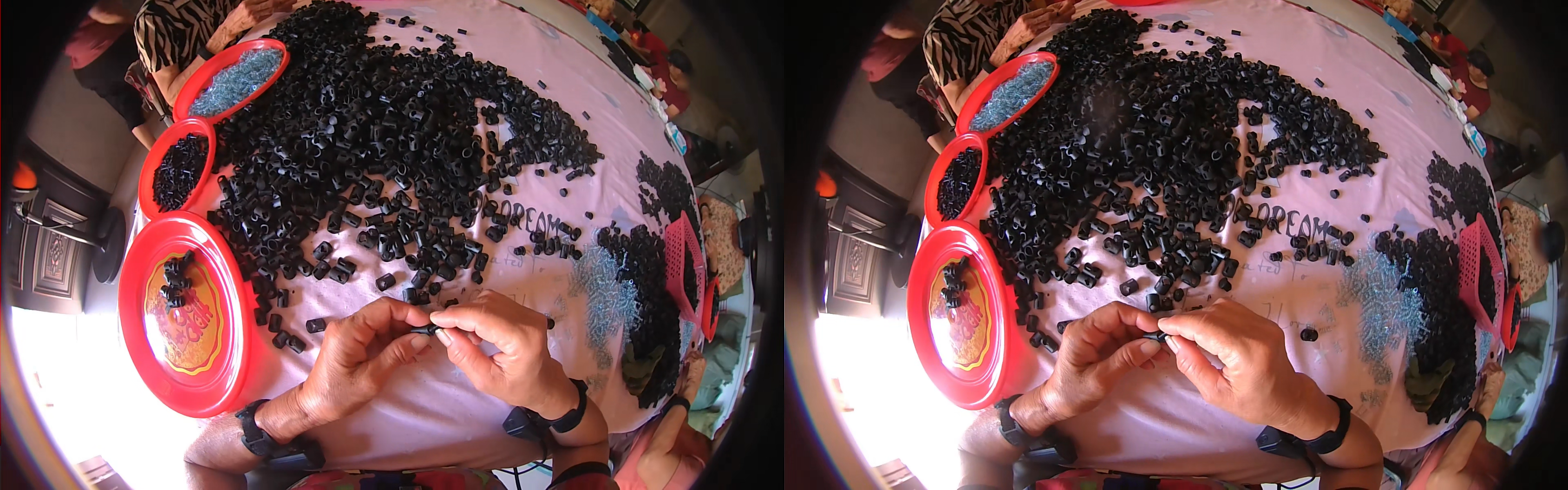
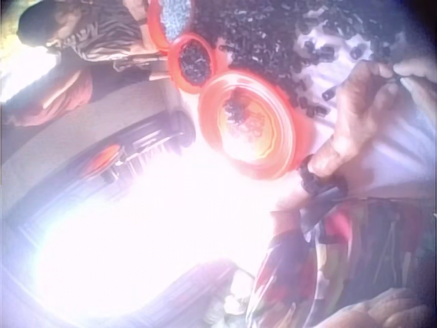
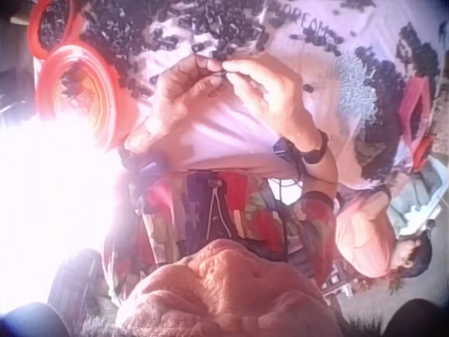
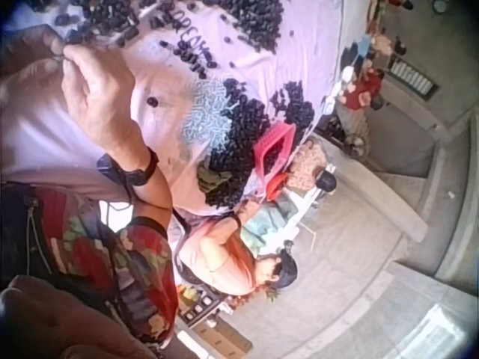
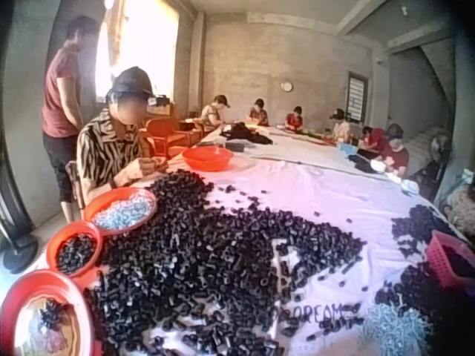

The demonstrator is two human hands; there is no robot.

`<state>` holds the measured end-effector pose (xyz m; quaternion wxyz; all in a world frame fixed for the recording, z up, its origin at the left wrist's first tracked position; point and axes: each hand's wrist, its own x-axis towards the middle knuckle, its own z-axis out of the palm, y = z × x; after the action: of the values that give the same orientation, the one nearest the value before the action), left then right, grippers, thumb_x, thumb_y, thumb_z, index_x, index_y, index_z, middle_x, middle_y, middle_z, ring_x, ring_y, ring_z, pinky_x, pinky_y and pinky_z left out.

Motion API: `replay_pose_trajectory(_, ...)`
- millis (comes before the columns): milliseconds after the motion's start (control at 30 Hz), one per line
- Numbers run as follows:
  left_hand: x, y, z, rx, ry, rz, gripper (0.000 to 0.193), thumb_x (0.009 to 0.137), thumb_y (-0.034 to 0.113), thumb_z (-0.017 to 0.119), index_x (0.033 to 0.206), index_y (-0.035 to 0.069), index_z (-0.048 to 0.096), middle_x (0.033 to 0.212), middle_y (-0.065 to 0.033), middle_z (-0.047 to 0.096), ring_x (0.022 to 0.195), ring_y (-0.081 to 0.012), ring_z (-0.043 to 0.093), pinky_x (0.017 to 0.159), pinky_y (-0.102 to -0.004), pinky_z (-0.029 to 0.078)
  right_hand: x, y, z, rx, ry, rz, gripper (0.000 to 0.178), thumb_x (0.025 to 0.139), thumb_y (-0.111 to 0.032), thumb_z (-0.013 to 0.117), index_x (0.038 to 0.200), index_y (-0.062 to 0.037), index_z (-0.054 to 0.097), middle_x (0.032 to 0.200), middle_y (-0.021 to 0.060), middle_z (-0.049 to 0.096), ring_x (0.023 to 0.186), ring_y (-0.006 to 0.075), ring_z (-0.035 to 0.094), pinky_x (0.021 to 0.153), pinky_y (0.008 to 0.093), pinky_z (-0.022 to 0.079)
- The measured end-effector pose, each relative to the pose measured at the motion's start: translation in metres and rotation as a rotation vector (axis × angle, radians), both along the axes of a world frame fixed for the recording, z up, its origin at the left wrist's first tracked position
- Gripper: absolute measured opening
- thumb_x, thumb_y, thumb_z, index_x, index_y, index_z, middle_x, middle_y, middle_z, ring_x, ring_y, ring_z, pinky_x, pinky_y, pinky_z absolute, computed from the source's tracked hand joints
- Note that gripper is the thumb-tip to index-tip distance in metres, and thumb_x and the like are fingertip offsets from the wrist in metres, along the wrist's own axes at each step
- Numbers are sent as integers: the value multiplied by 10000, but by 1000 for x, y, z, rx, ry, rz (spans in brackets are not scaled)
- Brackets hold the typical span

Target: Assembling small plastic and metal components by hand at a table.

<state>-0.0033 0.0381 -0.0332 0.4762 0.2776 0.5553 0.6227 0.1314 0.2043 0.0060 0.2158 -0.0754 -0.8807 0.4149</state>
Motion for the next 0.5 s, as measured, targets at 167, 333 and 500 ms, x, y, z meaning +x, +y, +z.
replay_pose_trajectory(167, 1, 0, 0, -20, 67, 7, 205, 1026, 89, 684, 1209, -1, 664, 1001, -19, 735, 902, -45, 665, 806, -241, 572, 2, 1, 0, 18, -25, -2, 238, 812, 38, 799, 1036, -14, 737, 844, 116, 734, 682, 256, 695, 610, 351, 557)
replay_pose_trajectory(333, 2, -2, 2, -23, 306, 10, 194, 958, 39, 748, 1141, 2, 695, 988, -94, 749, 872, -106, 713, 766, -273, 587, 0, 3, -6, 70, 63, 50, 250, 777, 56, 803, 1008, -9, 730, 839, 109, 732, 680, 258, 698, 624, 356, 568)
replay_pose_trajectory(500, 9, -2, -7, 79, 435, 61, 236, 910, -18, 770, 1128, 7, 682, 937, -118, 733, 822, -200, 742, 726, -305, 587, 1, -1, -8, 109, 82, 52, 241, 758, 62, 807, 971, -9, 720, 846, 98, 730, 695, 256, 701, 632, 357, 570)
